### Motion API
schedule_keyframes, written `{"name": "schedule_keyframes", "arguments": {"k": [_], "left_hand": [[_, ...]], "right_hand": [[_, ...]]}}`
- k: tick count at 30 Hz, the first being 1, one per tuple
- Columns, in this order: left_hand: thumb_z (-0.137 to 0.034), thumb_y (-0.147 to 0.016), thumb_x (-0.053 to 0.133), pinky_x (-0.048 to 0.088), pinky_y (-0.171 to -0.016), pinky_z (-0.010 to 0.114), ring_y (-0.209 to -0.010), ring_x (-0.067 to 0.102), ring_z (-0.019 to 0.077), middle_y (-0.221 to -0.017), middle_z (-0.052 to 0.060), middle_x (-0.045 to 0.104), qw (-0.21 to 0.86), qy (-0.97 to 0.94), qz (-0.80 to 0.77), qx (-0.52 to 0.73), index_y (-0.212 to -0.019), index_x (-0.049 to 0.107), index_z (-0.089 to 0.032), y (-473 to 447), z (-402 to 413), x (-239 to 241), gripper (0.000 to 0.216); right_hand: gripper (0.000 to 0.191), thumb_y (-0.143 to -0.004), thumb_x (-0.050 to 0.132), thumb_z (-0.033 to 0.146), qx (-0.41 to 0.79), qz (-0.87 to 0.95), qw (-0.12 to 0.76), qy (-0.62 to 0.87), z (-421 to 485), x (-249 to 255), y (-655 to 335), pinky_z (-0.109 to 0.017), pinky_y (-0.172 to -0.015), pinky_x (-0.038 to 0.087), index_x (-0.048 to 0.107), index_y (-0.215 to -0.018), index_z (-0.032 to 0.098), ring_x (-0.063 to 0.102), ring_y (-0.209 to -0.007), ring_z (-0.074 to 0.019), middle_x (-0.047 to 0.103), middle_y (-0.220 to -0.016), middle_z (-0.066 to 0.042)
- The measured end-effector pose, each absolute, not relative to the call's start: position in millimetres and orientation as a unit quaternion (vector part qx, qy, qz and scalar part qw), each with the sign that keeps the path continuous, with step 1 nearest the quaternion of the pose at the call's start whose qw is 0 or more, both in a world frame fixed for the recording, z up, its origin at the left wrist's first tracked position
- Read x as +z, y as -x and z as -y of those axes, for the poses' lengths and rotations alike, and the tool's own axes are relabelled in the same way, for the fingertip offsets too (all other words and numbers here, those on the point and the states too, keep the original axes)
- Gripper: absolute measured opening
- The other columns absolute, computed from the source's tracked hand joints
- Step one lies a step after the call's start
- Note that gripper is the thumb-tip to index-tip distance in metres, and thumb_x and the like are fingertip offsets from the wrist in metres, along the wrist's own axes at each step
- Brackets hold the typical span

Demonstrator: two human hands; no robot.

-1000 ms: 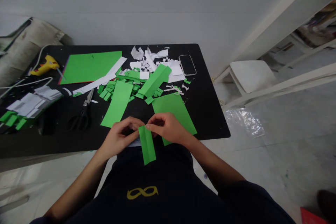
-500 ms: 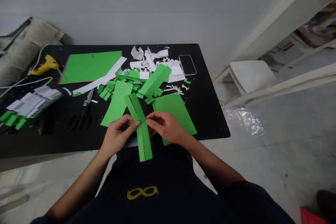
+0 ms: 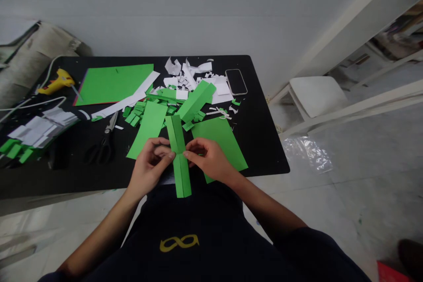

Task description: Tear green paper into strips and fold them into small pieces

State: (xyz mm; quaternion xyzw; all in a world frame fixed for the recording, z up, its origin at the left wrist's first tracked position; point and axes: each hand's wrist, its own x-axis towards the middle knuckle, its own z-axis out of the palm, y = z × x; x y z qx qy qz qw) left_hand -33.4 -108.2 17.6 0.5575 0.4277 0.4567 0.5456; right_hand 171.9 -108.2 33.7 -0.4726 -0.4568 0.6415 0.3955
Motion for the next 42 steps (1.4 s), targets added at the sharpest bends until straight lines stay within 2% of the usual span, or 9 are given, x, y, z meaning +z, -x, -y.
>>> {"name": "schedule_keyframes", "arguments": {"k": [5, 8, 11, 15, 21, 29, 36, 40, 42], "left_hand": [[-0.033, -0.097, 0.076, 0.051, -0.062, 0.022, -0.064, 0.063, 0.0109, -0.074, -0.003, 0.069, 0.512, -0.575, -0.43, 0.472, -0.105, 0.06, -0.022, 32.9, 108.4, 22.1, 0.021], [-0.028, -0.097, 0.074, 0.053, -0.063, 0.022, -0.067, 0.065, 0.0111, -0.08, 0.0, 0.072, 0.492, -0.603, -0.431, 0.458, -0.098, 0.069, -0.02, 34.0, 108.6, 27.0, 0.01], [-0.027, -0.094, 0.077, 0.057, -0.066, 0.025, -0.072, 0.069, 0.0132, -0.086, 0.003, 0.077, 0.494, -0.603, -0.438, 0.449, -0.101, 0.075, -0.019, 34.8, 109.8, 28.4, 0.01], [-0.027, -0.091, 0.082, 0.057, -0.063, 0.024, -0.066, 0.068, 0.0129, -0.076, 0.0, 0.073, 0.486, -0.601, -0.444, 0.454, -0.106, 0.078, -0.02, 34.7, 111.2, 25.9, 0.016], [-0.027, -0.089, 0.086, 0.061, -0.072, 0.026, -0.076, 0.073, 0.0145, -0.088, 0.003, 0.078, 0.428, -0.612, -0.449, 0.491, -0.105, 0.083, -0.023, 35.0, 111.4, 24.6, 0.017], [-0.017, -0.095, 0.082, 0.061, -0.077, 0.03, -0.084, 0.075, 0.0159, -0.096, 0.002, 0.083, 0.3, -0.7, -0.418, 0.496, -0.105, 0.084, -0.026, 36.6, 112.2, 34.0, 0.014], [-0.015, -0.095, 0.08, 0.06, -0.076, 0.03, -0.085, 0.072, 0.0168, -0.095, 0.003, 0.077, 0.227, -0.729, -0.408, 0.501, -0.101, 0.084, -0.026, 36.2, 109.7, 40.0, 0.013], [-0.013, -0.098, 0.074, 0.06, -0.083, 0.03, -0.092, 0.072, 0.0175, -0.098, 0.005, 0.076, 0.257, -0.745, -0.389, 0.477, -0.1, 0.079, -0.022, 36.7, 109.6, 44.6, 0.01], [-0.013, -0.1, 0.071, 0.059, -0.079, 0.028, -0.087, 0.072, 0.0164, -0.093, 0.004, 0.076, 0.293, -0.742, -0.383, 0.466, -0.098, 0.076, -0.02, 36.5, 110.0, 45.3, 0.009]], "right_hand": [[0.037, -0.08, 0.092, 0.043, 0.603, 0.468, 0.436, 0.477, 111.3, 36.2, -169.5, -0.03, -0.065, 0.063, 0.062, -0.092, 0.024, 0.07, -0.077, -0.0172, 0.07, -0.084, 0.001], [0.025, -0.085, 0.086, 0.039, 0.57, 0.505, 0.442, 0.474, 113.1, 38.9, -169.2, -0.03, -0.067, 0.06, 0.067, -0.087, 0.024, 0.068, -0.073, -0.0157, 0.07, -0.082, 0.001], [0.014, -0.087, 0.083, 0.034, 0.547, 0.531, 0.437, 0.477, 113.9, 40.0, -169.6, -0.033, -0.074, 0.062, 0.075, -0.09, 0.024, 0.071, -0.077, -0.0171, 0.075, -0.085, -0.001], [0.017, -0.084, 0.087, 0.034, 0.542, 0.529, 0.449, 0.475, 114.7, 38.2, -169.6, -0.038, -0.082, 0.066, 0.08, -0.097, 0.025, 0.076, -0.086, -0.0203, 0.079, -0.09, -0.003], [0.023, -0.086, 0.089, 0.033, 0.511, 0.536, 0.474, 0.477, 118.3, 36.0, -168.4, -0.04, -0.085, 0.067, 0.084, -0.107, 0.027, 0.077, -0.088, -0.0218, 0.082, -0.095, -0.004], [0.011, -0.092, 0.086, 0.036, 0.424, 0.594, 0.49, 0.477, 120.6, 37.0, -169.0, -0.04, -0.08, 0.065, 0.086, -0.102, 0.03, 0.076, -0.09, -0.0238, 0.082, -0.097, -0.005], [0.001, -0.093, 0.085, 0.029, 0.353, 0.634, 0.51, 0.462, 119.5, 48.0, -168.2, -0.04, -0.083, 0.062, 0.084, -0.094, 0.03, 0.072, -0.088, -0.0226, 0.075, -0.095, -0.004], [0.002, -0.094, 0.082, 0.029, 0.349, 0.652, 0.508, 0.441, 119.2, 52.8, -167.8, -0.042, -0.094, 0.06, 0.081, -0.093, 0.028, 0.073, -0.1, -0.024, 0.077, -0.104, -0.006], [0.005, -0.096, 0.08, 0.029, 0.383, 0.649, 0.499, 0.427, 119.2, 52.0, -167.5, -0.041, -0.094, 0.06, 0.079, -0.1, 0.026, 0.074, -0.101, -0.0233, 0.079, -0.105, -0.006]]}}
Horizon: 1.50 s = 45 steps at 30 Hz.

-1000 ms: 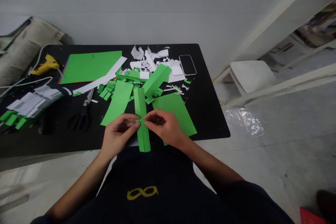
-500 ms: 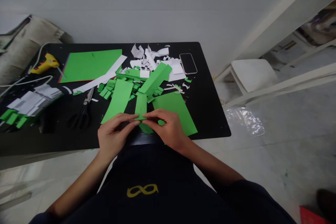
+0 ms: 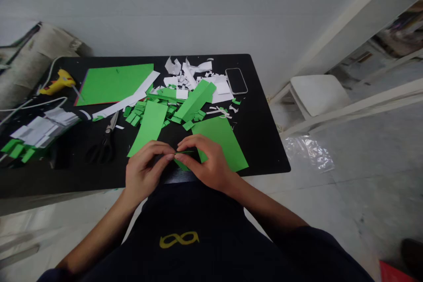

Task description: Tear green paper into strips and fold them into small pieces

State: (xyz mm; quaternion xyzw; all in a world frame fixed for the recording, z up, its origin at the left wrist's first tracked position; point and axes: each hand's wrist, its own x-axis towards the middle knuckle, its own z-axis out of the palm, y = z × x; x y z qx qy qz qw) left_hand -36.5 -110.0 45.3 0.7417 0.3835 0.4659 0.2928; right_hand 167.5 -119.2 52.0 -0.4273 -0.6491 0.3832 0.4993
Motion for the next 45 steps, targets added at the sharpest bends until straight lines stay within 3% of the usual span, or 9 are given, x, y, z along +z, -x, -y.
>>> {"name": "schedule_keyframes", "arguments": {"k": [3, 7, 13, 17, 20, 24, 33, 45], "left_hand": [[-0.015, -0.1, 0.072, 0.058, -0.07, 0.024, -0.075, 0.071, 0.0136, -0.088, 0.002, 0.077, 0.333, -0.712, -0.407, 0.464, -0.096, 0.075, -0.02, 36.2, 110.8, 43.0, 0.007], [-0.021, -0.099, 0.072, 0.058, -0.067, 0.022, -0.07, 0.071, 0.0121, -0.085, 0.001, 0.077, 0.397, -0.652, -0.447, 0.467, -0.102, 0.077, -0.02, 34.2, 112.0, 38.6, 0.005], [-0.029, -0.089, 0.082, 0.057, -0.068, 0.024, -0.073, 0.068, 0.0127, -0.087, 0.0, 0.073, 0.499, -0.598, -0.443, 0.443, -0.115, 0.068, -0.02, 25.9, 113.4, 31.6, 0.031], [-0.031, -0.089, 0.081, 0.053, -0.067, 0.024, -0.07, 0.063, 0.0126, -0.078, -0.002, 0.067, 0.523, -0.595, -0.465, 0.394, -0.105, 0.068, -0.019, 26.0, 112.9, 27.0, 0.024], [-0.033, -0.09, 0.078, 0.048, -0.064, 0.024, -0.067, 0.06, 0.012, -0.074, -0.002, 0.064, 0.518, -0.608, -0.476, 0.368, -0.096, 0.07, -0.019, 28.9, 112.4, 27.7, 0.017], [-0.032, -0.094, 0.072, 0.046, -0.063, 0.024, -0.068, 0.058, 0.0123, -0.075, -0.001, 0.065, 0.492, -0.639, -0.473, 0.355, -0.09, 0.073, -0.019, 31.0, 112.1, 31.6, 0.014], [-0.046, -0.095, 0.074, 0.038, -0.059, 0.026, -0.063, 0.051, 0.0128, -0.071, -0.002, 0.063, 0.5, -0.649, -0.489, 0.298, -0.087, 0.075, -0.019, 32.3, 112.3, 25.9, 0.028], [-0.046, -0.098, 0.07, 0.035, -0.057, 0.024, -0.06, 0.049, 0.0119, -0.067, -0.003, 0.061, 0.496, -0.665, -0.483, 0.281, -0.083, 0.074, -0.018, 35.8, 111.1, 24.9, 0.031]], "right_hand": [[0.012, -0.097, 0.077, 0.032, 0.461, 0.622, 0.462, 0.433, 119.5, 48.1, -167.1, -0.034, -0.081, 0.06, 0.078, -0.106, 0.024, 0.074, -0.087, -0.0195, 0.081, -0.098, -0.004], [0.014, -0.094, 0.079, 0.036, 0.513, 0.576, 0.432, 0.467, 119.8, 43.0, -165.5, -0.03, -0.067, 0.055, 0.077, -0.093, 0.022, 0.068, -0.073, -0.0162, 0.076, -0.083, -0.001], [0.02, -0.087, 0.083, 0.04, 0.511, 0.494, 0.49, 0.505, 117.0, 39.6, -162.0, -0.031, -0.072, 0.059, 0.074, -0.089, 0.022, 0.07, -0.079, -0.0179, 0.073, -0.084, -0.002], [0.019, -0.083, 0.085, 0.035, 0.511, 0.476, 0.507, 0.505, 114.7, 39.0, -163.3, -0.032, -0.079, 0.062, 0.072, -0.092, 0.023, 0.071, -0.087, -0.0191, 0.073, -0.09, -0.003], [0.02, -0.083, 0.085, 0.034, 0.513, 0.481, 0.5, 0.505, 113.4, 38.8, -165.1, -0.031, -0.075, 0.063, 0.076, -0.098, 0.023, 0.072, -0.089, -0.0198, 0.077, -0.097, -0.005], [0.02, -0.086, 0.085, 0.042, 0.531, 0.47, 0.488, 0.508, 111.7, 40.5, -167.0, -0.031, -0.068, 0.062, 0.08, -0.089, 0.023, 0.072, -0.079, -0.0189, 0.078, -0.088, -0.004], [0.029, -0.081, 0.09, 0.05, 0.57, 0.425, 0.493, 0.502, 111.2, 44.9, -168.9, -0.03, -0.065, 0.063, 0.081, -0.081, 0.023, 0.071, -0.069, -0.0163, 0.076, -0.076, -0.001], [0.034, -0.076, 0.094, 0.051, 0.592, 0.441, 0.464, 0.49, 107.0, 47.2, -175.7, -0.031, -0.066, 0.067, 0.079, -0.085, 0.022, 0.072, -0.068, -0.0158, 0.076, -0.081, -0.001]]}}
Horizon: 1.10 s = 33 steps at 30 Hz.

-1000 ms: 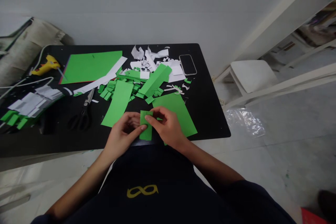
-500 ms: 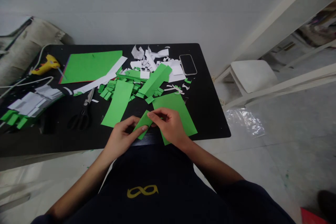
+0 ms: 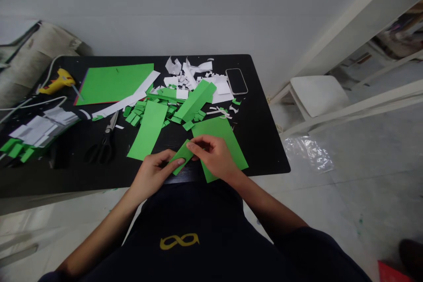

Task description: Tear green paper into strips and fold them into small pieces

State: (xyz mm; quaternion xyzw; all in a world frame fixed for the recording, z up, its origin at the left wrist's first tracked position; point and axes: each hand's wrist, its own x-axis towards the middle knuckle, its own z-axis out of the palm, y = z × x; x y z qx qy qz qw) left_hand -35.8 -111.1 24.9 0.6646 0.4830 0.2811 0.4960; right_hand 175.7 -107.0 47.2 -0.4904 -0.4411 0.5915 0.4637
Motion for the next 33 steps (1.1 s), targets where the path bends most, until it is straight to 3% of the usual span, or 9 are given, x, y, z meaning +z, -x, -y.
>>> {"name": "schedule_keyframes", "arguments": {"k": [11, 16, 24, 33], "left_hand": [[-0.04, -0.097, 0.073, 0.042, -0.056, 0.023, -0.061, 0.062, 0.0127, -0.071, -0.001, 0.073, 0.512, -0.655, -0.474, 0.292, -0.084, 0.077, -0.02, 35.4, 112.1, 26.9, 0.024], [-0.04, -0.101, 0.07, 0.05, -0.063, 0.023, -0.068, 0.071, 0.0142, -0.075, 0.0, 0.078, 0.535, -0.651, -0.458, 0.282, -0.085, 0.077, -0.02, 36.2, 113.1, 29.1, 0.026], [-0.041, -0.105, 0.063, 0.059, -0.07, 0.026, -0.072, 0.078, 0.0167, -0.079, 0.003, 0.081, 0.571, -0.619, -0.452, 0.293, -0.089, 0.076, -0.02, 35.3, 114.2, 30.4, 0.029], [-0.04, -0.107, 0.061, 0.062, -0.075, 0.027, -0.076, 0.079, 0.0169, -0.082, 0.003, 0.082, 0.571, -0.631, -0.442, 0.282, -0.093, 0.076, -0.02, 35.6, 114.1, 29.2, 0.029]], "right_hand": [[0.033, -0.081, 0.09, 0.053, 0.575, 0.467, 0.451, 0.497, 106.9, 47.1, -178.5, -0.033, -0.069, 0.067, 0.081, -0.09, 0.022, 0.075, -0.078, -0.0195, 0.08, -0.087, -0.003], [0.028, -0.083, 0.089, 0.05, 0.549, 0.49, 0.45, 0.506, 105.1, 46.9, -180.2, -0.032, -0.066, 0.065, 0.084, -0.086, 0.023, 0.075, -0.074, -0.0193, 0.08, -0.082, -0.003], [0.03, -0.083, 0.089, 0.052, 0.482, 0.495, 0.475, 0.545, 104.7, 46.1, -182.0, -0.037, -0.075, 0.067, 0.084, -0.085, 0.022, 0.079, -0.079, -0.0235, 0.082, -0.083, -0.005], [0.033, -0.076, 0.095, 0.051, 0.575, 0.456, 0.443, 0.515, 104.2, 44.2, -183.7, -0.035, -0.069, 0.071, 0.085, -0.087, 0.021, 0.079, -0.073, -0.0208, 0.083, -0.081, -0.004]]}}
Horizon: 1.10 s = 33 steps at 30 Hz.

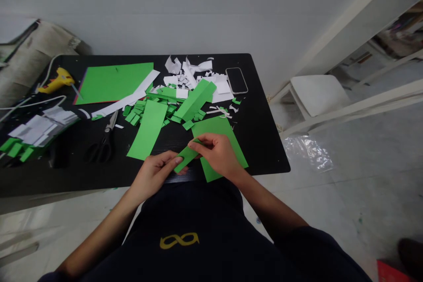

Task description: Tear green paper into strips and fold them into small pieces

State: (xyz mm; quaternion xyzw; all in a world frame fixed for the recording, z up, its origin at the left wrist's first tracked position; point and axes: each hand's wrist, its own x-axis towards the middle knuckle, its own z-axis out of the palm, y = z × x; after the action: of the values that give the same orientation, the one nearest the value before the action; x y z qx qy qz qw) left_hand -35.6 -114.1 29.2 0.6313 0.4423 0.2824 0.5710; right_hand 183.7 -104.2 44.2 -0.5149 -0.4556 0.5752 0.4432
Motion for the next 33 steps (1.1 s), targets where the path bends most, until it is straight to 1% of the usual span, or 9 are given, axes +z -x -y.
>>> {"name": "schedule_keyframes", "arguments": {"k": [3, 7, 12, 18, 29, 33], "left_hand": [[-0.04, -0.107, 0.06, 0.063, -0.077, 0.027, -0.078, 0.08, 0.0172, -0.083, 0.003, 0.082, 0.569, -0.635, -0.438, 0.284, -0.094, 0.077, -0.02, 36.3, 114.8, 29.1, 0.029], [-0.04, -0.106, 0.063, 0.065, -0.075, 0.028, -0.076, 0.08, 0.0178, -0.086, 0.006, 0.084, 0.584, -0.612, -0.439, 0.304, -0.095, 0.078, -0.019, 36.8, 115.9, 25.4, 0.029], [-0.043, -0.104, 0.065, 0.067, -0.075, 0.03, -0.076, 0.081, 0.019, -0.089, 0.007, 0.085, 0.599, -0.587, -0.443, 0.317, -0.099, 0.079, -0.018, 35.7, 117.4, 23.1, 0.028], [-0.042, -0.104, 0.065, 0.067, -0.077, 0.031, -0.079, 0.082, 0.0194, -0.089, 0.007, 0.085, 0.604, -0.585, -0.44, 0.314, -0.101, 0.079, -0.018, 36.1, 117.7, 25.1, 0.028], [-0.039, -0.104, 0.064, 0.066, -0.076, 0.029, -0.077, 0.082, 0.0184, -0.089, 0.007, 0.085, 0.603, -0.586, -0.44, 0.316, -0.1, 0.079, -0.018, 36.8, 117.1, 23.4, 0.026], [-0.038, -0.105, 0.064, 0.066, -0.076, 0.029, -0.077, 0.082, 0.0186, -0.088, 0.007, 0.085, 0.599, -0.586, -0.444, 0.317, -0.101, 0.079, -0.018, 37.0, 117.3, 22.7, 0.026]], "right_hand": [[0.033, -0.076, 0.094, 0.052, 0.575, 0.45, 0.445, 0.519, 104.0, 46.0, -185.3, -0.036, -0.069, 0.072, 0.085, -0.085, 0.021, 0.08, -0.072, -0.0212, 0.083, -0.079, -0.003], [0.033, -0.076, 0.095, 0.051, 0.574, 0.437, 0.457, 0.521, 103.3, 48.7, -186.7, -0.038, -0.071, 0.073, 0.086, -0.085, 0.021, 0.08, -0.074, -0.022, 0.083, -0.08, -0.004], [0.033, -0.079, 0.092, 0.053, 0.57, 0.435, 0.463, 0.52, 101.7, 48.7, -188.9, -0.038, -0.069, 0.073, 0.086, -0.085, 0.022, 0.081, -0.076, -0.0228, 0.082, -0.08, -0.005], [0.036, -0.076, 0.093, 0.057, 0.575, 0.433, 0.461, 0.519, 100.9, 46.2, -191.1, -0.037, -0.068, 0.072, 0.087, -0.085, 0.022, 0.08, -0.074, -0.0222, 0.083, -0.081, -0.004], [0.027, -0.082, 0.09, 0.051, 0.585, 0.42, 0.474, 0.506, 101.1, 44.4, -191.9, -0.036, -0.073, 0.07, 0.086, -0.083, 0.024, 0.078, -0.078, -0.0207, 0.08, -0.08, -0.002], [0.027, -0.083, 0.089, 0.051, 0.576, 0.428, 0.472, 0.512, 101.3, 43.6, -191.0, -0.038, -0.076, 0.07, 0.086, -0.083, 0.024, 0.078, -0.082, -0.0219, 0.081, -0.083, -0.003]]}}
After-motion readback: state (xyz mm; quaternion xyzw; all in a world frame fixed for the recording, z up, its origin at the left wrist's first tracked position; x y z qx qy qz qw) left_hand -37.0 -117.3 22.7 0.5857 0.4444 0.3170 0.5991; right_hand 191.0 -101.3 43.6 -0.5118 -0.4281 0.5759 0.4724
